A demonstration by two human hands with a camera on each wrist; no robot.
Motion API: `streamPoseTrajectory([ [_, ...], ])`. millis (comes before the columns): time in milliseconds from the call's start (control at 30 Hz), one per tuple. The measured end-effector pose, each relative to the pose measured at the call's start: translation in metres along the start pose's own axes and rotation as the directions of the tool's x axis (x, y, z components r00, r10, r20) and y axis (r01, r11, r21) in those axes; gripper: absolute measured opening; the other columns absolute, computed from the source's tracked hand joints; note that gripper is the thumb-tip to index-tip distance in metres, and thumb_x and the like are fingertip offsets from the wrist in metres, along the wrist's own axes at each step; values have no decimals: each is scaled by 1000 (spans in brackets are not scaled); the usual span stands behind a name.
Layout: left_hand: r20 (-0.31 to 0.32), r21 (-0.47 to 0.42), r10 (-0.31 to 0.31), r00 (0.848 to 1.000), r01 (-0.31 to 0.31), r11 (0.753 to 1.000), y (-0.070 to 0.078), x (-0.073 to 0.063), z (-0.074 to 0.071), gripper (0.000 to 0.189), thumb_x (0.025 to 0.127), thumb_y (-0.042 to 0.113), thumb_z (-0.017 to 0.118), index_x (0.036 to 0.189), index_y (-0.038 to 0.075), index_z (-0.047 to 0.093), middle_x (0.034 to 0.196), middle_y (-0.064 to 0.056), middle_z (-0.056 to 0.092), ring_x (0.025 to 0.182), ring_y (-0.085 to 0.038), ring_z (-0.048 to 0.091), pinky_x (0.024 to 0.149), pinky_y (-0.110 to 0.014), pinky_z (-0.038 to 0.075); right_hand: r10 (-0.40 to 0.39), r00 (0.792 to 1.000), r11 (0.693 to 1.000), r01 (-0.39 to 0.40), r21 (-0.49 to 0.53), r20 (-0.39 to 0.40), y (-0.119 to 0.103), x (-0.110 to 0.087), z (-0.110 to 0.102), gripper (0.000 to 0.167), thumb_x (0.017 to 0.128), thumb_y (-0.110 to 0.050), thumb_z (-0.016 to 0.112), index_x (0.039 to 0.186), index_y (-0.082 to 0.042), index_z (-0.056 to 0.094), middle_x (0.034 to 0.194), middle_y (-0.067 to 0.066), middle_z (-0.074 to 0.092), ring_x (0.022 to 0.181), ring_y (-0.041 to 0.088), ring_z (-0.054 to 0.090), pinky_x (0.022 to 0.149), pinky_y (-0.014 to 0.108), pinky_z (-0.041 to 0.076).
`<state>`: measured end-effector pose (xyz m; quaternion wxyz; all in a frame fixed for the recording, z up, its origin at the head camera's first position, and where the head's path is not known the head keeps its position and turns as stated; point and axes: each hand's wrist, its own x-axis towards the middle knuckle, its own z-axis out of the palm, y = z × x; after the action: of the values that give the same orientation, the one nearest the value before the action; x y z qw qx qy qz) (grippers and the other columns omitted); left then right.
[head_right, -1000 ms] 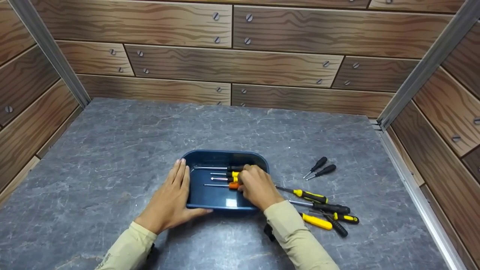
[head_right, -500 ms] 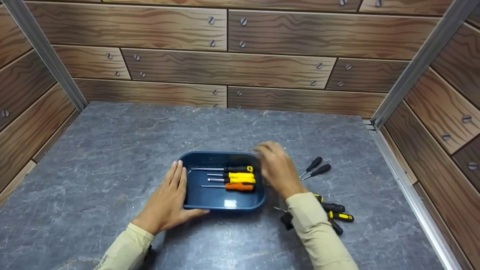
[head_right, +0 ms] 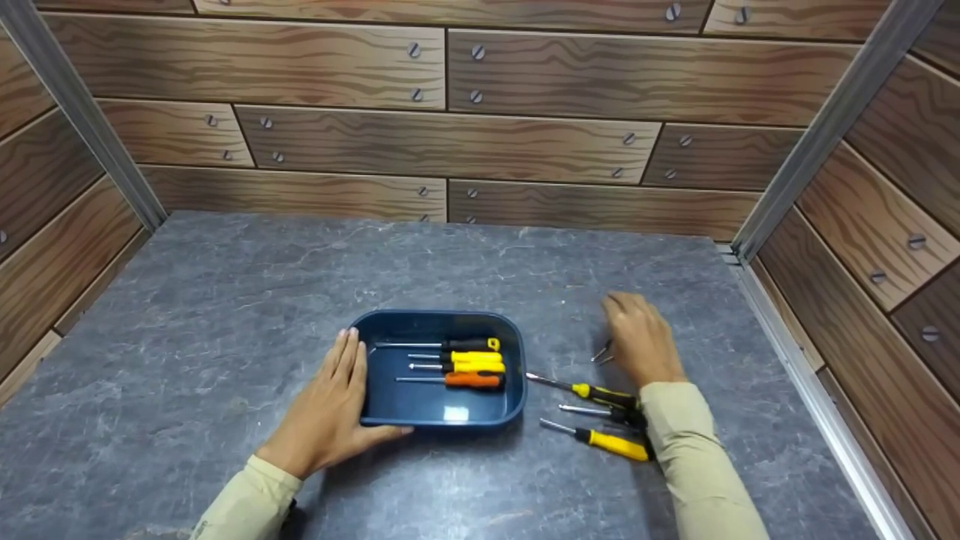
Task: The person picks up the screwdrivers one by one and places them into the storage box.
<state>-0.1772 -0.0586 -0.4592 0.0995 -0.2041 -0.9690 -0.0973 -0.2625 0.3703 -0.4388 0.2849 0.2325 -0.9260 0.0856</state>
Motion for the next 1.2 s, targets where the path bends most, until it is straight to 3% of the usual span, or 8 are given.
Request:
streamPoseTrajectory([
  [200, 28, -19, -14, 999, 15, 1000, 2, -2, -1, 130, 78, 90, 46, 152, -15, 28, 160, -35, 18, 150, -44, 18, 123, -48, 21, 123, 974, 992, -123, -13, 190, 18, -22, 1, 48, 77, 17, 65, 124, 11, 62, 121, 28, 62, 109, 49, 57, 89, 65, 49],
  [400, 24, -11, -10, 1000, 10, 1000, 3, -1, -2, 130, 78, 90, 46, 152, -15, 29, 160, -35, 18, 151, -44, 18, 123, -47, 20, 180, 936, 983, -186, -9, 302, 28, -27, -3, 24, 76, 11, 72, 98, 6, 69, 99, 23, 66, 90, 48, 62, 76, 65, 51],
  [600, 16, 6, 3, 1000, -3, 1000, 3, 0, -3, 130, 78, 91, 45, 151, -16, 29, 160, -35, 18, 151, -44, 19, 123, -47, 20, 215, 888, 974, -227, -18, 406, 32, -28, -6, 18, 77, 13, 68, 93, 5, 69, 91, 19, 64, 84, 47, 64, 74, 65, 52],
  [700, 11, 3, 6, 1000, -6, 1000, 3, 0, -2, 131, 78, 91, 46, 151, -16, 29, 160, -36, 19, 150, -44, 19, 123, -47, 21, 219, 878, 972, -236, -13, 425, 32, -27, -7, 21, 74, 14, 65, 91, 3, 71, 90, 17, 64, 84, 46, 64, 75, 64, 52],
  [900, 25, 4, -12, 1000, 12, 1000, 3, 0, -2, 131, 78, 92, 44, 152, -15, 27, 161, -34, 16, 151, -43, 17, 123, -47, 19, 202, 889, 975, -220, -2, 412, 31, -26, -6, 24, 69, 13, 63, 85, -2, 72, 86, 15, 65, 80, 44, 64, 74, 62, 54],
  [1200, 3, -5, -3, 1000, 3, 1000, 0, 1, 0, 131, 78, 90, 48, 151, -16, 27, 160, -35, 19, 150, -44, 19, 123, -46, 20, 129, 925, 992, -126, -34, 356, 25, -25, -9, 18, 77, 13, 69, 81, -4, 68, 76, 8, 62, 71, 39, 63, 61, 58, 52],
])
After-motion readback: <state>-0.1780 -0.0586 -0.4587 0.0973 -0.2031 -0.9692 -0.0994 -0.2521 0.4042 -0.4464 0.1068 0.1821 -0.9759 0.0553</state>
